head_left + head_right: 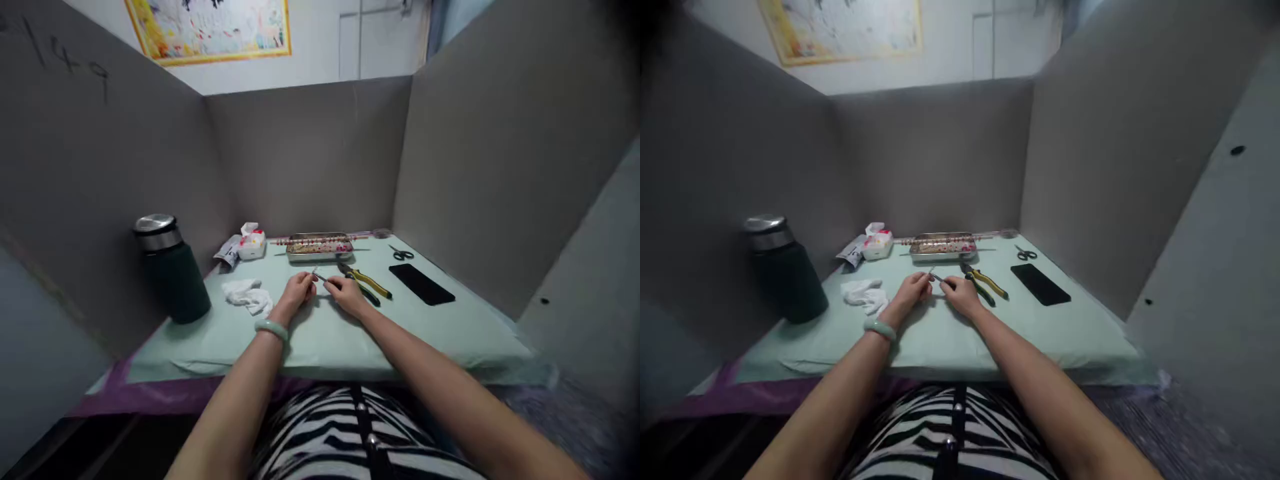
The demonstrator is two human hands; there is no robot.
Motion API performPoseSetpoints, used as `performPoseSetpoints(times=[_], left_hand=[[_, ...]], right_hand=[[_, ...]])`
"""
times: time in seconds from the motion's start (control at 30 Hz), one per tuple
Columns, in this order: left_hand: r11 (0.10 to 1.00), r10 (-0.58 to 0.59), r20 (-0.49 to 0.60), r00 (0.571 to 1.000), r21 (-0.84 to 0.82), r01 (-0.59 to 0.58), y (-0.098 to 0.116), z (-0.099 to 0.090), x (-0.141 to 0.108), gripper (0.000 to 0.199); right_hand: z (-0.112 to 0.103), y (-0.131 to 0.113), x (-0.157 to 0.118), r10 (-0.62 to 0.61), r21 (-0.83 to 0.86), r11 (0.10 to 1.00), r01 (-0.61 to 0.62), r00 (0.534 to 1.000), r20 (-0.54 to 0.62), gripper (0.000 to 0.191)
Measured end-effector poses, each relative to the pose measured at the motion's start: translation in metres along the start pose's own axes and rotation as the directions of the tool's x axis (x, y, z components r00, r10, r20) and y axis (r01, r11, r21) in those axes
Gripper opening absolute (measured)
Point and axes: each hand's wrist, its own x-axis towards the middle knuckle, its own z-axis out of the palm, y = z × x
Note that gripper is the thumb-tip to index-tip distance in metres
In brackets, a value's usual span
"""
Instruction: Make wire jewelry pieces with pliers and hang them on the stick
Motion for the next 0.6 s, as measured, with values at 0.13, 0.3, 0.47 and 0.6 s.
performPoseSetpoints(times=[0.13, 0.3, 0.47, 0.6], left_hand=[[0.973, 0.068, -0.099, 0.993, 0.227, -0.044, -0.0007, -0.0004, 0.0021, 0.021], [0.837, 0.224, -0.232, 0.947, 0.543, -0.065, 0.0001, 0.0040, 0.0034, 0.021], [0.992, 0.024, -0.121, 0.992, 0.123, -0.009, 0.0015, 0.0038, 0.0013, 0.028], [0.979, -0.091, -0.099, 0.991, -0.191, 0.071, 0.0025, -0.0035, -0.0003, 0.031]], right_hand=[[0.0011, -0.0023, 0.0014, 0.002, -0.033, 0.999, -0.002, 1.000, -0.009, 0.029], [0.0081, -0.0019, 0.0034, 0.042, -0.107, 0.993, -0.050, 0.996, -0.074, 0.027], [0.0046, -0.0018, 0.0010, 0.053, -0.035, 0.998, -0.055, 0.997, -0.064, 0.028], [0.0010, -0.0027, 0.0001, 0.068, 0.011, 0.998, -0.068, 0.996, -0.063, 0.027]])
